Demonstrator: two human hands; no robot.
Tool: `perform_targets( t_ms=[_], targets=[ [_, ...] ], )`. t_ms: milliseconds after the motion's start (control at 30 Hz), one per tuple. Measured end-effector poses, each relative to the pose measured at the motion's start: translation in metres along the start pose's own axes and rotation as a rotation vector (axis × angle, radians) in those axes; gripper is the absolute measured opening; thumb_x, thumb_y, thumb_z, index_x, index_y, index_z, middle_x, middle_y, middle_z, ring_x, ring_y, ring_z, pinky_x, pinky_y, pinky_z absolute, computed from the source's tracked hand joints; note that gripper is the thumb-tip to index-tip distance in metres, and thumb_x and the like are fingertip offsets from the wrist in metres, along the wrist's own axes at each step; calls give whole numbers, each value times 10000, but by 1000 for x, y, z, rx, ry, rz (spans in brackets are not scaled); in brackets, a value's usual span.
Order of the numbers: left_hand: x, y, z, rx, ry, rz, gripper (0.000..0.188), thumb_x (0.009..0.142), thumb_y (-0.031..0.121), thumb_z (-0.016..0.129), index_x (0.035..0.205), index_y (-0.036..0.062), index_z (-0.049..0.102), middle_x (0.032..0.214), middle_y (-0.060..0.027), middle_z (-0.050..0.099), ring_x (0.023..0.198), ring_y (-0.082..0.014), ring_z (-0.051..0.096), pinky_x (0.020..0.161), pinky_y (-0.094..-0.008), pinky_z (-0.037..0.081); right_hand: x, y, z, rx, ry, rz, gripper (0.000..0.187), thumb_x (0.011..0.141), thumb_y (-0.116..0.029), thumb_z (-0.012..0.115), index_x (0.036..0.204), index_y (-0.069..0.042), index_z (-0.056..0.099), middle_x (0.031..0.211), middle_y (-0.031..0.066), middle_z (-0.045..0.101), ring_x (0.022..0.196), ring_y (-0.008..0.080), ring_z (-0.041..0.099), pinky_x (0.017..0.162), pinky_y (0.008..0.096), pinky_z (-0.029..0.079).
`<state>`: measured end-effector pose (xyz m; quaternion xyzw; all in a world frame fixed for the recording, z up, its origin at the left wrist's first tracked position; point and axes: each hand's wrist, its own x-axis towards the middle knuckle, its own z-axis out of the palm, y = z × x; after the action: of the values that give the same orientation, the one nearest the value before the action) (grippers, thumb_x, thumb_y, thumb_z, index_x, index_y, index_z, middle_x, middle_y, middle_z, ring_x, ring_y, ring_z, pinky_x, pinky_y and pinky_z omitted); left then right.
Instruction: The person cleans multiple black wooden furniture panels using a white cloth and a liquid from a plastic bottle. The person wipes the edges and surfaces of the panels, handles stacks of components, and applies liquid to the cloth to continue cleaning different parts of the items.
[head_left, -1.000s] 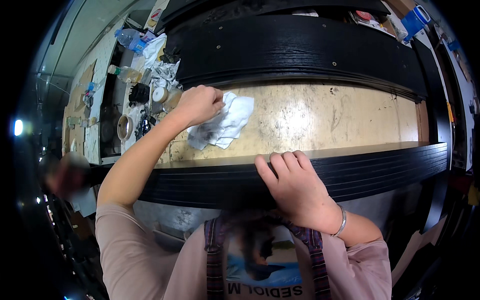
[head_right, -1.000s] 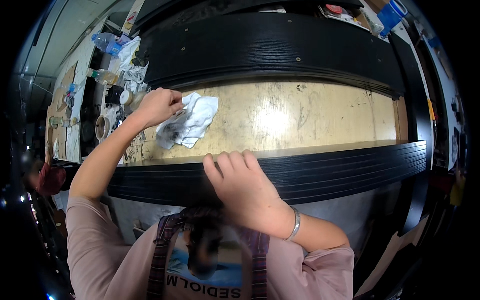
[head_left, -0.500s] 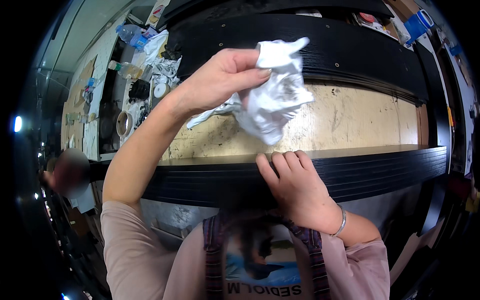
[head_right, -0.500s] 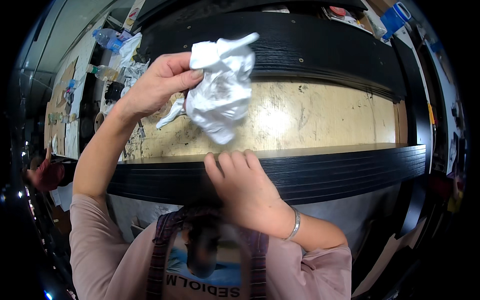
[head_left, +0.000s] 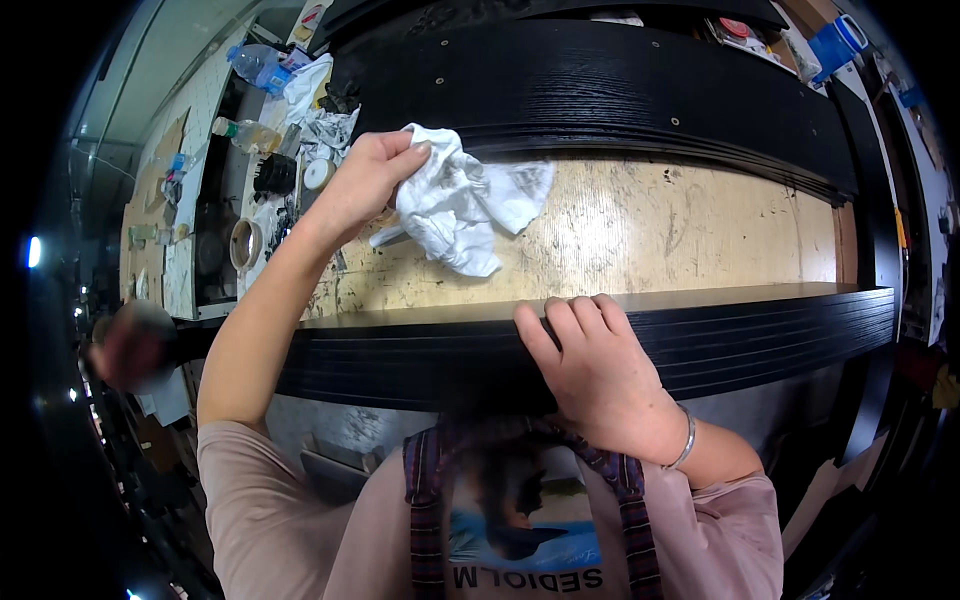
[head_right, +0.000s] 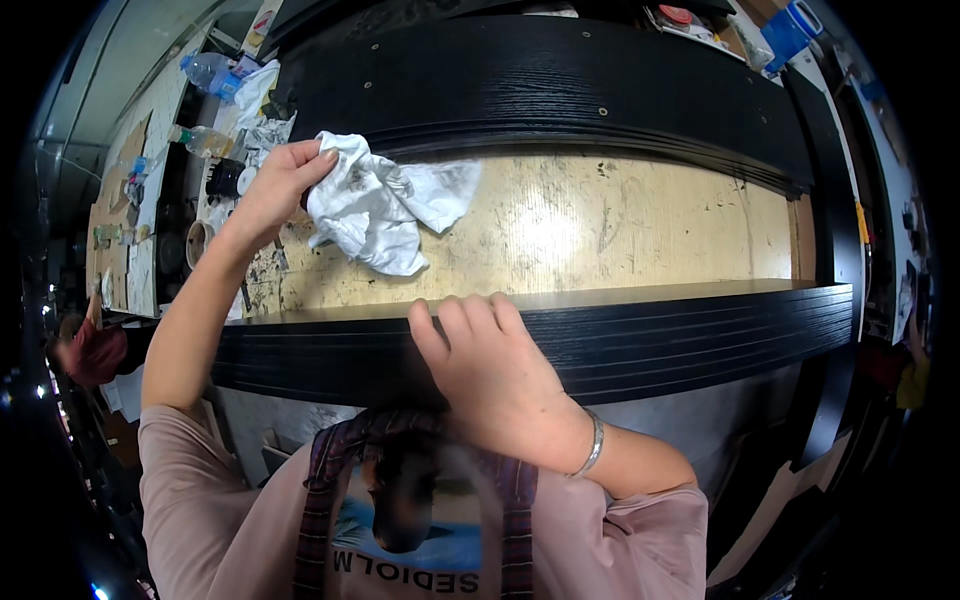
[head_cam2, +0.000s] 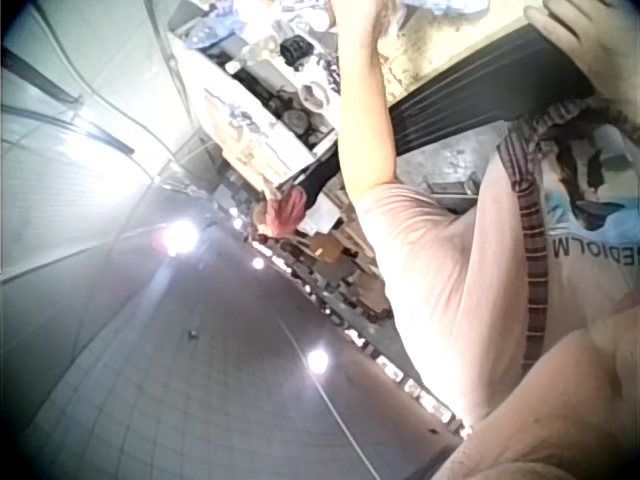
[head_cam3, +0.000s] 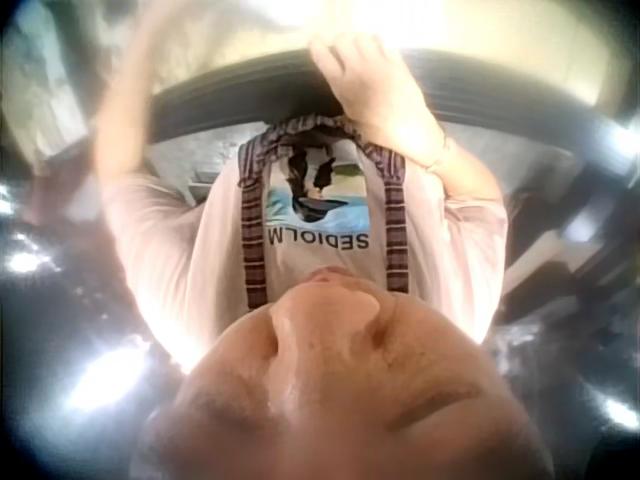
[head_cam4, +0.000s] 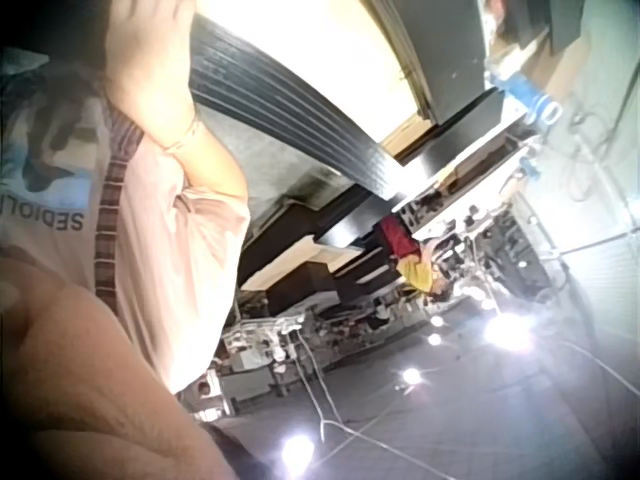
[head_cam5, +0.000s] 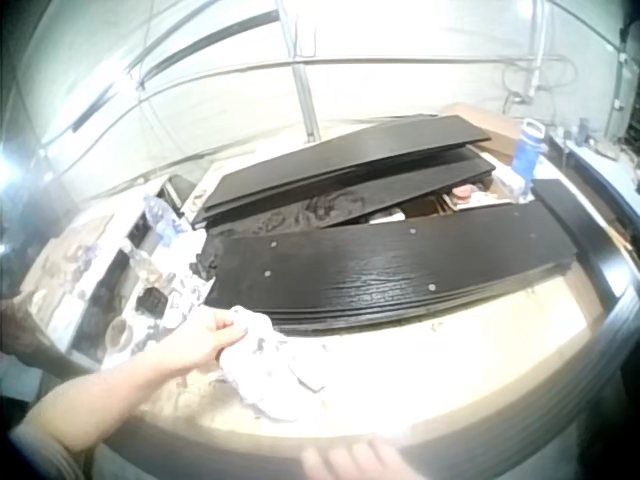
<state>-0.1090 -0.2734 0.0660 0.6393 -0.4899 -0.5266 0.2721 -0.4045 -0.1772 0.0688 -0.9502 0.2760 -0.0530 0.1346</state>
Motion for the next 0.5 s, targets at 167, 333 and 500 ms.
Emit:
perform_targets(
  t_ms=[167,333,500],
  targets=[
    [-6,16,-1,331,-62,-89,225,977,110,561,973,-52,717,854,-90,739,758,-153,709,678,-312,562,-2,4,6,-49,39,14,678,746,-254,646,1336,41,488,1013,104,533,988,250,508,950,361,390],
    [-16,-33,-15,1650,-58,64,152,842,126,647,804,-1,721,803,-216,701,775,-361,708,703,-453,562,-2,2,8,-86,69,-13,662,760,-264,639,1327,46,497,995,103,536,972,249,509,938,361,393],
    [10,-61,37,1473,-166,357,216,825,237,709,800,25,735,800,-200,711,743,-366,710,697,-448,567,-2,2,7,-73,61,-17,651,769,-266,634,1326,44,501,999,104,539,970,246,510,939,360,393]
  ],
)
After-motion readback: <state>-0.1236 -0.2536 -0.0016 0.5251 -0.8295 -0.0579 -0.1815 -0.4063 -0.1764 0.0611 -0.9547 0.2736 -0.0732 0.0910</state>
